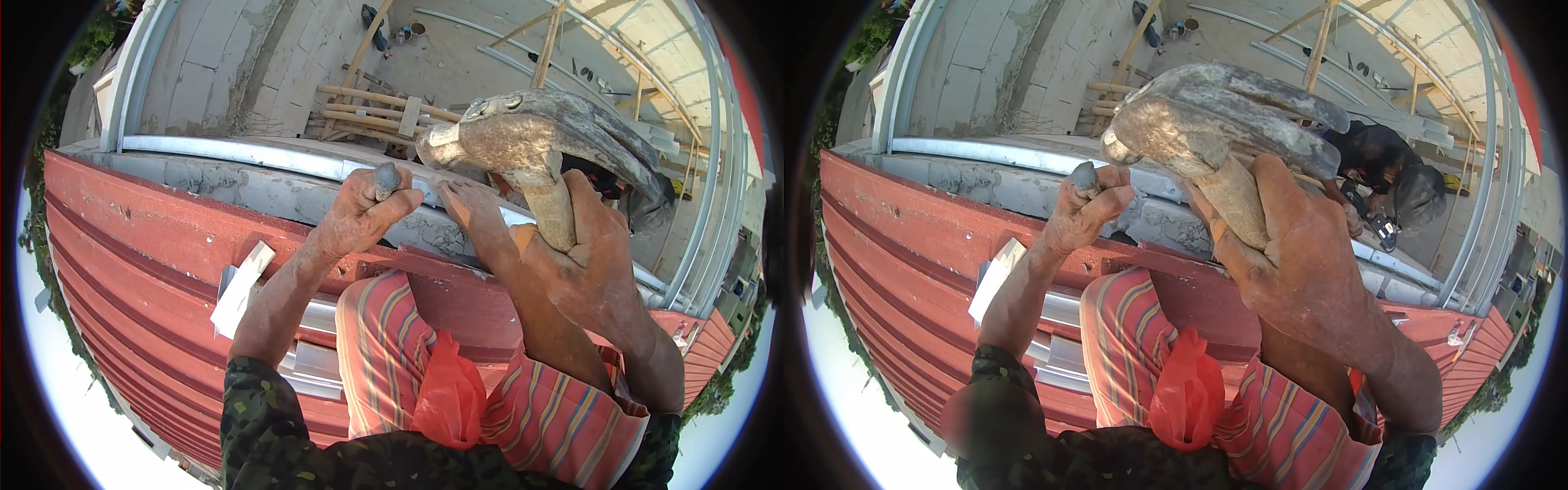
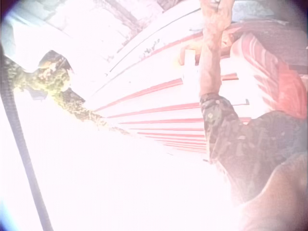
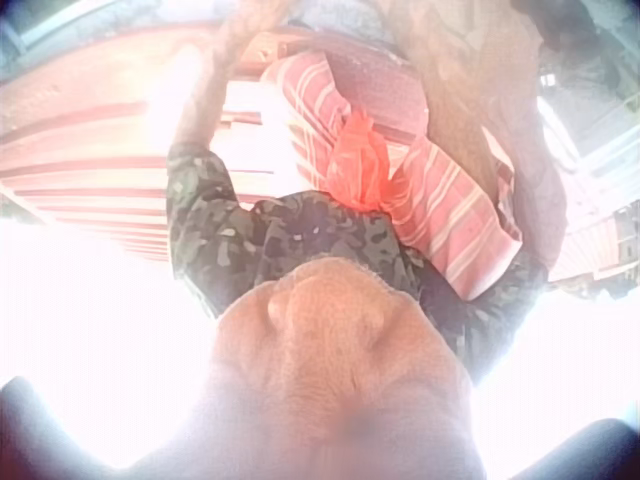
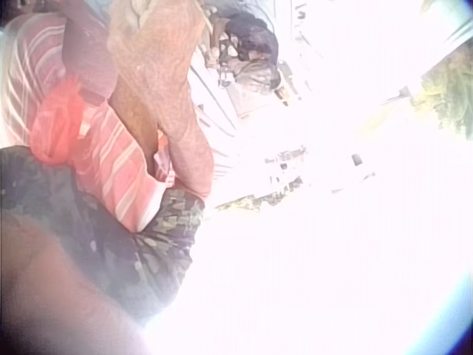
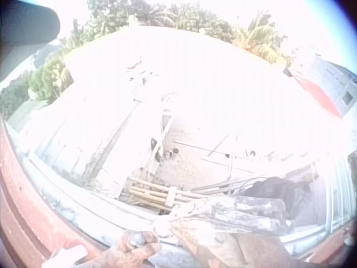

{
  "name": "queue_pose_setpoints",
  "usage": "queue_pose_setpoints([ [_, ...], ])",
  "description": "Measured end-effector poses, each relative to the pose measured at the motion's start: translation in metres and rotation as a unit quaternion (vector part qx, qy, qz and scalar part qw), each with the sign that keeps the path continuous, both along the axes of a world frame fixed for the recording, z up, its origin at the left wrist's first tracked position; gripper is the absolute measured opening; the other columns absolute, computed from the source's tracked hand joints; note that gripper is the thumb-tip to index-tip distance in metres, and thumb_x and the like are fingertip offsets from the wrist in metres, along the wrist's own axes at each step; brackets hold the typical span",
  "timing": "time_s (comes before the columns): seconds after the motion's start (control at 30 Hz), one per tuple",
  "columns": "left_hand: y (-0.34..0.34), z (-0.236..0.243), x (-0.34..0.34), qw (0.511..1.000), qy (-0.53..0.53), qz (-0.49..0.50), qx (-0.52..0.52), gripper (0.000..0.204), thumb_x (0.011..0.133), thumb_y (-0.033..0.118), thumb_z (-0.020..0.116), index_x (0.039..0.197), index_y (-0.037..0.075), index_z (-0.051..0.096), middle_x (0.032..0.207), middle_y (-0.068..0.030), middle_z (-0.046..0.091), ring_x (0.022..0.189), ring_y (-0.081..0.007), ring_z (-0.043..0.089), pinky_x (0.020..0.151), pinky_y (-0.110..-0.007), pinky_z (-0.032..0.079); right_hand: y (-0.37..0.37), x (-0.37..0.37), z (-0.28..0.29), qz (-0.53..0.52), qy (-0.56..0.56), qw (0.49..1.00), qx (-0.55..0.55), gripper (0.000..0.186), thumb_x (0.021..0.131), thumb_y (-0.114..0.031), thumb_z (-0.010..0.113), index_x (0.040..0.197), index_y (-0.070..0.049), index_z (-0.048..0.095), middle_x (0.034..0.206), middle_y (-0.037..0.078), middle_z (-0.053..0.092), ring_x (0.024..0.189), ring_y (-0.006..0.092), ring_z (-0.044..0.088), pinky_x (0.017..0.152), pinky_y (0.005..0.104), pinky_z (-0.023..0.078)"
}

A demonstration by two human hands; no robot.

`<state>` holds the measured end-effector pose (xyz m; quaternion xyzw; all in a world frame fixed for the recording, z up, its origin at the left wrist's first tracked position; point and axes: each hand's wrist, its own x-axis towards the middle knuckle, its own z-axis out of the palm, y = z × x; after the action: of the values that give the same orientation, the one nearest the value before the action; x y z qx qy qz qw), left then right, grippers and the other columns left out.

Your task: The person hammers a metal flashing strip onto the edge of a red corrugated roof, holding a rebar tool against the metal to shape it and then hammering the rebar to secure the piece.

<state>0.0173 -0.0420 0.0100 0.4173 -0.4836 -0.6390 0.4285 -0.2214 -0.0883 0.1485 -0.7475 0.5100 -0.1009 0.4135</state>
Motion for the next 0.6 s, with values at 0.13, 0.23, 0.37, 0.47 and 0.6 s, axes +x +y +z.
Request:
queue_pose_setpoints([
  [0.13, -0.002, 0.006, -0.011, 0.982, -0.135, -0.078, -0.105, 0.02, 0.087, 0.008, 0.059, 0.072, 0.002, 0.048, 0.065, 0.0029, 0.042, 0.056, -0.0075, 0.038, 0.048, -0.025, 0.029, 0.005, -0.005, 0.008, -0.067, -0.051, 0.996, -0.017, 0.025, 0.073, -0.004, 0.062, 0.095, 0.002, 0.051, 0.068, 0.008, 0.054, 0.056, 0.0167, 0.052, 0.054, 0.0301, 0.043],
  [0.23, -0.006, 0.016, -0.02, 0.985, -0.109, -0.131, -0.039, 0.014, 0.086, 0.006, 0.062, 0.077, 0.001, 0.052, 0.065, 0.0023, 0.043, 0.058, -0.0088, 0.039, 0.05, -0.027, 0.032, 0.008, -0.01, 0.013, -0.126, -0.073, 0.989, -0.038, 0.042, 0.073, -0.01, 0.069, 0.106, 0.006, 0.049, 0.081, 0.019, 0.062, 0.067, 0.0338, 0.063, 0.059, 0.0382, 0.051],
  [0.37, 0.004, -0.001, -0.027, 0.987, -0.081, -0.097, -0.097, 0.022, 0.086, 0.017, 0.064, 0.098, -0.001, 0.061, 0.069, -0.0133, 0.06, 0.06, -0.0209, 0.051, 0.06, -0.034, 0.045, 0.024, -0.031, -0.021, 0.131, -0.001, 0.973, -0.188, 0.033, 0.07, -0.01, 0.072, 0.099, 0.002, 0.062, 0.1, 0.017, 0.061, 0.067, 0.0298, 0.063, 0.06, 0.0345, 0.051],
  [0.47, 0.001, -0.006, -0.009, 0.976, -0.145, -0.16, -0.024, 0.022, 0.085, 0.017, 0.065, 0.097, -0.001, 0.061, 0.072, -0.0136, 0.061, 0.061, -0.0212, 0.052, 0.062, -0.033, 0.046, 0.025, -0.027, -0.015, 0.064, 0.019, 0.992, -0.107, 0.025, 0.07, -0.01, 0.072, 0.092, -0.001, 0.064, 0.099, 0.012, 0.063, 0.069, 0.0273, 0.063, 0.06, 0.0338, 0.05],
  [0.6, 0.003, -0.004, -0.021, 0.977, -0.147, -0.139, -0.071, 0.021, 0.086, 0.016, 0.065, 0.097, -0.001, 0.061, 0.07, -0.0108, 0.06, 0.06, -0.0192, 0.051, 0.061, -0.032, 0.045, 0.022, -0.021, -0.008, 0.08, -0.022, 0.969, -0.231, 0.024, 0.071, -0.011, 0.073, 0.092, -0.004, 0.065, 0.09, 0.011, 0.063, 0.069, 0.0252, 0.063, 0.058, 0.0349, 0.049],
])
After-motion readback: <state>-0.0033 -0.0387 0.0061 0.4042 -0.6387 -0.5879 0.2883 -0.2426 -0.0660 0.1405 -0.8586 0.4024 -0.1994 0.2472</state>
